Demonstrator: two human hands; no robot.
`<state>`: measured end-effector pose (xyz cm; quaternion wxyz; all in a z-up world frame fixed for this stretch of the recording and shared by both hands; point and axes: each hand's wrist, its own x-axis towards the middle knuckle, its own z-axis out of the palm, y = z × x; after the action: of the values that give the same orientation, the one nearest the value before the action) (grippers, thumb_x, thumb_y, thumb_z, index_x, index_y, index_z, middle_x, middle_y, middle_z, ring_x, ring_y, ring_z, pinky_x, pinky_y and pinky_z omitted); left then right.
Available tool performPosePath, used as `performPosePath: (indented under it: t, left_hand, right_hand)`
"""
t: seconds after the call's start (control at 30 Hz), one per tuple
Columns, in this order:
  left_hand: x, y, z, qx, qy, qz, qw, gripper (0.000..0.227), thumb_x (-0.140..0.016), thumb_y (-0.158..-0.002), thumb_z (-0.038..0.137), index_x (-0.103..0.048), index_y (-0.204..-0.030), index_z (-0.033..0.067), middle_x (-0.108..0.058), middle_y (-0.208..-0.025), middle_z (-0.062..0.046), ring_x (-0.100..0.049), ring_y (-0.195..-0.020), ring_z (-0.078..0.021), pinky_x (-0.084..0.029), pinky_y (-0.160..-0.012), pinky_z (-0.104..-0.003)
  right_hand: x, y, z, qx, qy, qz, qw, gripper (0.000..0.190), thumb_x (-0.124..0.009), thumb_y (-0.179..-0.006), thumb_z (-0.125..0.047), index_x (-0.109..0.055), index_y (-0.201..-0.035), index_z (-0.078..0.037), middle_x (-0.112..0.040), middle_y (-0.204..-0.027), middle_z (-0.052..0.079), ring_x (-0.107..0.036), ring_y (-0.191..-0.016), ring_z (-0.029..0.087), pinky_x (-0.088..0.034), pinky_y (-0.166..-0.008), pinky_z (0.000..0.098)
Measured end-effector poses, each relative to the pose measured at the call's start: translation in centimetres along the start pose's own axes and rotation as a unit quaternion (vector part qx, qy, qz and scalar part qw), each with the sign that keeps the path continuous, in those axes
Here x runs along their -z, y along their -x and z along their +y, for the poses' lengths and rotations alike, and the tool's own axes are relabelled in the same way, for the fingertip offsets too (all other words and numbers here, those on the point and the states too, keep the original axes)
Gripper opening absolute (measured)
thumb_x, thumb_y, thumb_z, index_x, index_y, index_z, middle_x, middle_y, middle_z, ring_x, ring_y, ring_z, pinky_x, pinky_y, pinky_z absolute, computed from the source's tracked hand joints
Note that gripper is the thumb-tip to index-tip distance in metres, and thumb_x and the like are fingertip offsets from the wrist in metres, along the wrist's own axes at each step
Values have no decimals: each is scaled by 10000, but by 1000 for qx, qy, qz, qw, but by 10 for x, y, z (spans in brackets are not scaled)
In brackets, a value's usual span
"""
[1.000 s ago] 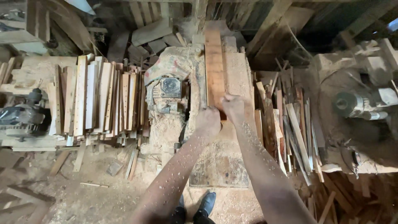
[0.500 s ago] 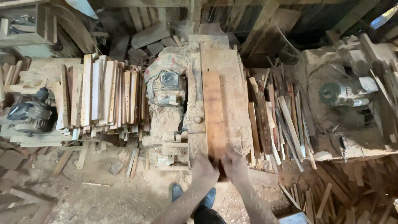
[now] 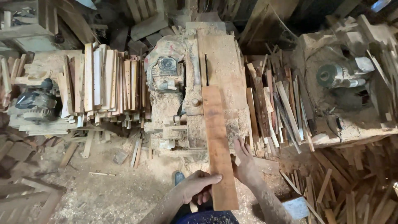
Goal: Moving and inspecting wooden planks on a workbench in a workshop
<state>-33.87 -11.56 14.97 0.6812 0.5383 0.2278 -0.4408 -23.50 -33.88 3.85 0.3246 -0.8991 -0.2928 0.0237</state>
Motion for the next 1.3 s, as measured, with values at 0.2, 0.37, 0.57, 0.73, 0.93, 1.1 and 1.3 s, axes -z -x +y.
performPosePath:
  t: [0.2,0.37,0.57,0.73,0.93,1.1,1.3]
  left_hand:
    - [5,37,22,-191,49,-85,977,574,-529,-1017,561,-681,-842,36,-658,-626,-58,-610,-447,-114,-520,-425,-225]
    - [10,36,70,-467,-202,323,798,480,-828,-848,417,-682,-1130,58,-712,-1023,-195,-700,-946,-356,-567,-747,-438]
    - [-13,19,61,-324,-279,169,888,620,-713,-906,346,-498,-1402,42,-655,-1280,-268,-604,-1231,-485,-528,-1009,-578]
    - [-11,-15,14,-248,-109,113,956,571,-748,-920,474,-587,-1172,-12,-690,-1118,-270,-691,-1094,-400,-592,-815,-472]
    - [-27,-36,-5,-177,50,142,972,562,-839,-872,393,-618,-1123,-59,-640,-1019,-195,-646,-937,-283,-589,-731,-394]
    - [-16,-40,-12,-135,73,195,969,627,-845,-865,405,-550,-1179,-51,-588,-1052,-229,-641,-946,-301,-577,-728,-407]
    - [5,-92,-36,-133,132,245,951,821,-844,-865,424,-399,-1402,-9,-586,-1238,-247,-656,-1097,-318,-586,-872,-456]
  right_hand:
    - [33,-67,-30,299,-160,91,936,641,-371,-915,-450,-510,-1463,-147,-576,-1467,124,-499,-1425,334,-271,-1288,590]
    - [116,-98,-117,-211,-734,-57,643,259,-622,-966,-221,-714,-1027,14,-738,-838,105,-695,-707,237,-569,-710,333]
    - [101,-111,-140,-31,-432,194,880,242,-692,-1037,-235,-597,-862,-97,-462,-740,-60,-474,-689,95,-382,-676,243]
    - [34,-101,-79,-315,-308,134,888,438,-726,-930,-511,-724,-921,-73,-630,-807,46,-585,-811,180,-418,-696,349]
    - [13,-87,-66,-285,-203,92,932,330,-758,-906,-343,-784,-1136,-109,-777,-991,169,-735,-1004,258,-567,-818,362]
    - [-29,-93,-28,-242,-154,95,953,349,-749,-913,-325,-767,-1166,-85,-748,-1090,208,-698,-1101,363,-568,-895,438]
    - [-29,-117,-40,-298,-141,93,939,320,-730,-889,-361,-771,-1161,-199,-774,-1007,141,-723,-1046,319,-575,-868,447]
